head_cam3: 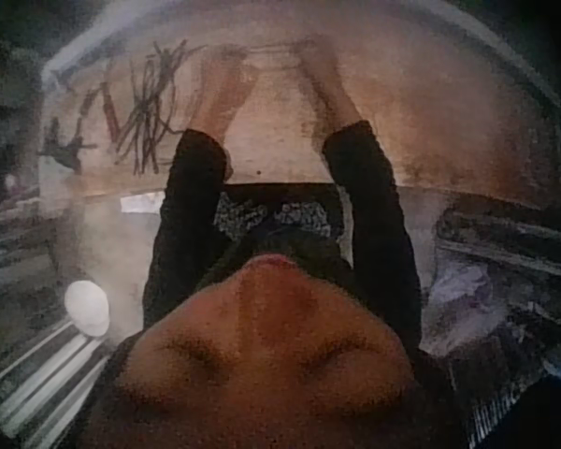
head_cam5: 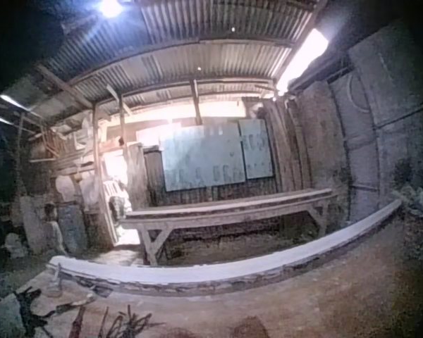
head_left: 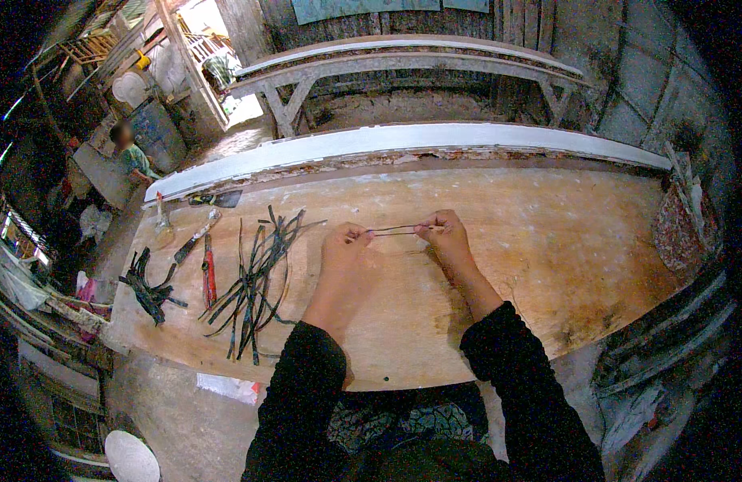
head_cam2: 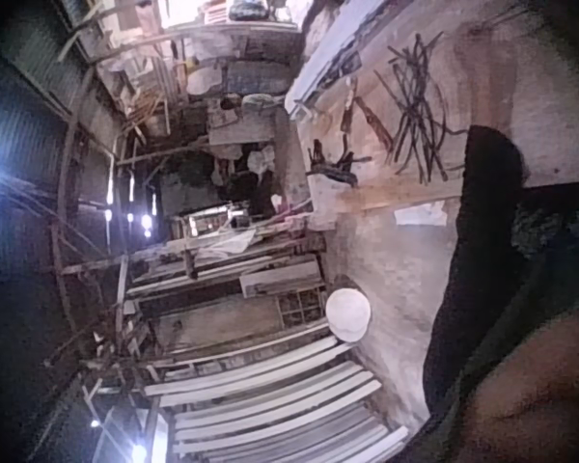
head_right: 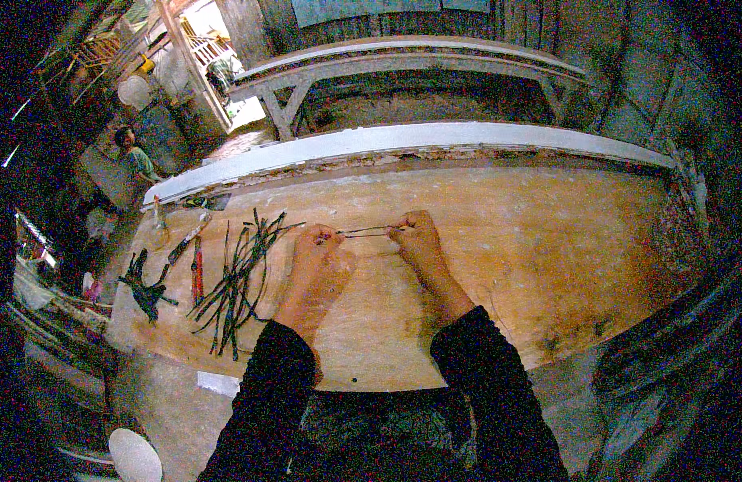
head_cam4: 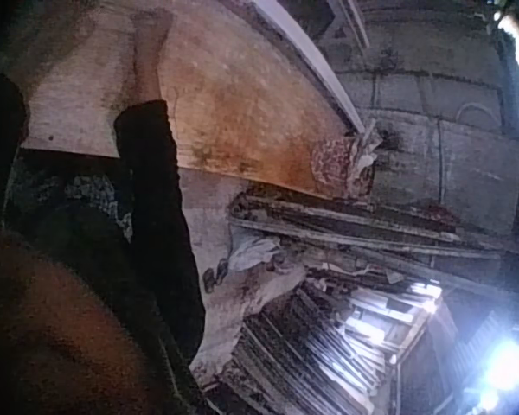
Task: The person retrieves a bundle of dark strips from a plastic bag and moves to a workbench. They then repeatedly strip the outer sheath from the strips by hand, separating the inner wires and placing the processed pieces on the table.
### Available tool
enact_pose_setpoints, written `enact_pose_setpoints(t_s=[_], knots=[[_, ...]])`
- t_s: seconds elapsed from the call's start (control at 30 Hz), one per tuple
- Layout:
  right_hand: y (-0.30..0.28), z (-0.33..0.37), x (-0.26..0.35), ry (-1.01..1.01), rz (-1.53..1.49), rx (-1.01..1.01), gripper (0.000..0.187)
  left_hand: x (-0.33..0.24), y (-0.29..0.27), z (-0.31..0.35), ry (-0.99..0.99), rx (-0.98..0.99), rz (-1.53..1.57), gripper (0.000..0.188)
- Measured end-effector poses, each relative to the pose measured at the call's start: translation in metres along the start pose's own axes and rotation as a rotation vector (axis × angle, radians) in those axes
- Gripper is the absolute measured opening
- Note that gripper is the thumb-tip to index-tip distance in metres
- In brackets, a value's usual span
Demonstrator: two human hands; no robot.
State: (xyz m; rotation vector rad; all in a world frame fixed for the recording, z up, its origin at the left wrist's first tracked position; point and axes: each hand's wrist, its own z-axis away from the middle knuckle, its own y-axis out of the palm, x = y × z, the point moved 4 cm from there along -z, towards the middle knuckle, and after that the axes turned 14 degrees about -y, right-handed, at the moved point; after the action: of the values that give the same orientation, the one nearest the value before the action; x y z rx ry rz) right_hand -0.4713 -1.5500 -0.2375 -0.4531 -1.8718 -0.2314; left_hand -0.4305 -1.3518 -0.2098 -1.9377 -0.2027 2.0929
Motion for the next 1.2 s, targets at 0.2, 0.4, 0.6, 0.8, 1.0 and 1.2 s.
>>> enact_pose_setpoints(t_s=[0.2,0.4,0.6,0.8,1.0,1.2], knots=[[0.033,0.043,0.07,0.381,-0.426,0.549,0.015,0.018,-0.006,-0.013,-0.047,-0.075,0.145,0.007],[0.033,0.047,0.069,0.343,-0.391,0.63,0.008,0.041,0.006,-0.02,-0.117,0.058,0.402,0.005],[0.019,0.016,0.027,-0.029,-0.342,0.319,0.009,0.005,0.026,0.011,-0.071,0.311,0.185,0.004],[-0.006,-0.004,0.011,-0.207,0.174,0.06,0.009,-0.009,0.048,0.06,-0.263,0.686,0.322,0.006],[-0.002,-0.003,0.005,-0.159,0.102,0.071,0.016,-0.019,0.056,0.059,0.141,0.714,0.0,0.005],[-0.007,-0.008,-0.007,-0.232,0.164,-0.048,0.01,-0.024,0.051,0.062,-0.034,0.659,0.248,0.009]])
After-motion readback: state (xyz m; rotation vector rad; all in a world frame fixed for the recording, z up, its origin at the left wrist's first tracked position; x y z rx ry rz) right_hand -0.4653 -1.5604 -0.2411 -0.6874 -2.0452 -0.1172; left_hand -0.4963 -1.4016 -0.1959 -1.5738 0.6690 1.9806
